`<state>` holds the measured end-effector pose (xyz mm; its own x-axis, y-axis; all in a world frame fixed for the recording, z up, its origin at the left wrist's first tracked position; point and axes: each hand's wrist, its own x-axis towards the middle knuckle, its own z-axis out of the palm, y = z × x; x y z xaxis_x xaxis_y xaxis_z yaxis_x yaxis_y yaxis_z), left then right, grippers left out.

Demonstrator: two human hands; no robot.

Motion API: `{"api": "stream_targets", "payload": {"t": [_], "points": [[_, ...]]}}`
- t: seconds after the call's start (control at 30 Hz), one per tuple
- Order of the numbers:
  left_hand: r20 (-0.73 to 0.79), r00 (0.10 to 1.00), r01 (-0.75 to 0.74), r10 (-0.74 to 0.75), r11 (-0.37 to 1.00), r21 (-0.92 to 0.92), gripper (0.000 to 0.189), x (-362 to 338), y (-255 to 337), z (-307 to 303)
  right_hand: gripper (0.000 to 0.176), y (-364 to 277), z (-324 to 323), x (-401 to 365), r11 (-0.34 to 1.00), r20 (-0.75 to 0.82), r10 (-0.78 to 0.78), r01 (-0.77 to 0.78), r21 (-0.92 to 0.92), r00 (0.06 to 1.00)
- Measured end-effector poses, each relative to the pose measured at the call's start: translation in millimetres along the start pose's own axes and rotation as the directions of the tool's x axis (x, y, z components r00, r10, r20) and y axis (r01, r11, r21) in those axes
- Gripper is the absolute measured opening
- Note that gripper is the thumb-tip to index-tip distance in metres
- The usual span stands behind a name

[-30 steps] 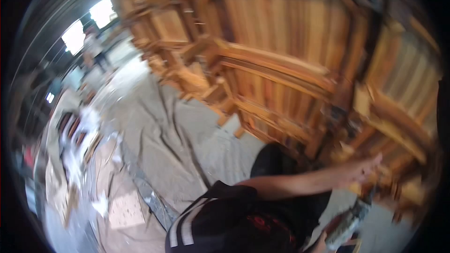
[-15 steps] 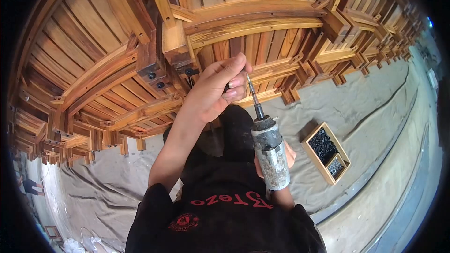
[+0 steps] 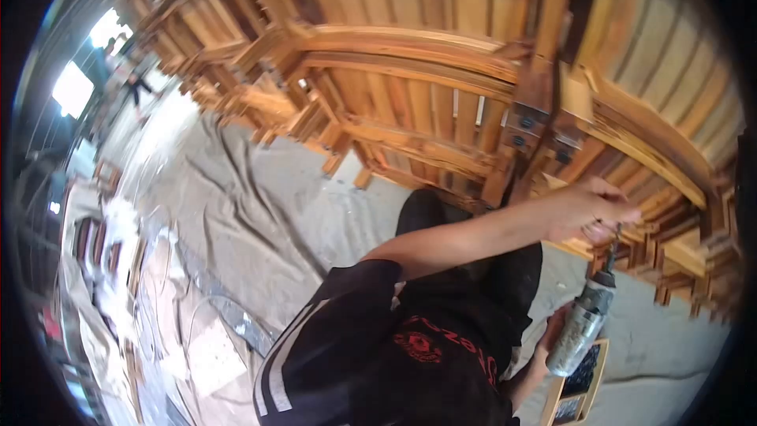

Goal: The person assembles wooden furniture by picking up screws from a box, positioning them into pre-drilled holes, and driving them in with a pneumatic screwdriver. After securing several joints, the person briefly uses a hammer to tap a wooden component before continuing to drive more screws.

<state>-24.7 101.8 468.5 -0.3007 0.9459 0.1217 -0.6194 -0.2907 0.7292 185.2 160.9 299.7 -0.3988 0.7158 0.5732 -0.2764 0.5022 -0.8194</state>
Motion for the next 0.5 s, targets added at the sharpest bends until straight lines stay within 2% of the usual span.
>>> {"api": "stream_targets", "payload": {"t": [0.07,0.17,0.23,0.27,0.37,0.5], "points": [[-0.026,0.999,-0.035,0.033,0.998,-0.052,0.019,-3.5,0.2,-6.2,0.059,4.6,-4.7,-0.1,1.000,0.096,0.017,-0.017,-0.007,0.995],[-0.046,0.997,-0.067,0.064,0.994,-0.082,0.017,-12.5,-5.0,2.2,0.048,2.9,-39.1,-3.0,0.934,0.370,-0.012,0.143,-0.328,0.929],[-0.054,0.996,-0.073,0.068,0.993,-0.095,0.017,-18.1,-4.3,1.2,0.045,3.3,-36.7,0.7,0.898,0.447,-0.055,0.240,-0.369,0.893],[-0.052,0.995,-0.093,0.090,0.993,-0.066,0.017,-17.9,-6.8,-3.9,0.045,-4.4,-27.5,4.1,0.907,0.432,-0.110,0.269,-0.324,0.895],[-0.084,0.995,-0.061,0.057,0.997,-0.040,0.018,-23.8,-4.9,-10.3,0.041,-36.3,-4.3,26.3,0.819,0.461,-0.288,0.466,-0.335,0.839],[-0.131,0.991,-0.016,0.013,1.000,-0.020,0.021,-32.8,1.9,-7.1,0.042,-19.1,9.2,31.3,0.863,0.413,-0.287,0.421,-0.280,0.864]]}}
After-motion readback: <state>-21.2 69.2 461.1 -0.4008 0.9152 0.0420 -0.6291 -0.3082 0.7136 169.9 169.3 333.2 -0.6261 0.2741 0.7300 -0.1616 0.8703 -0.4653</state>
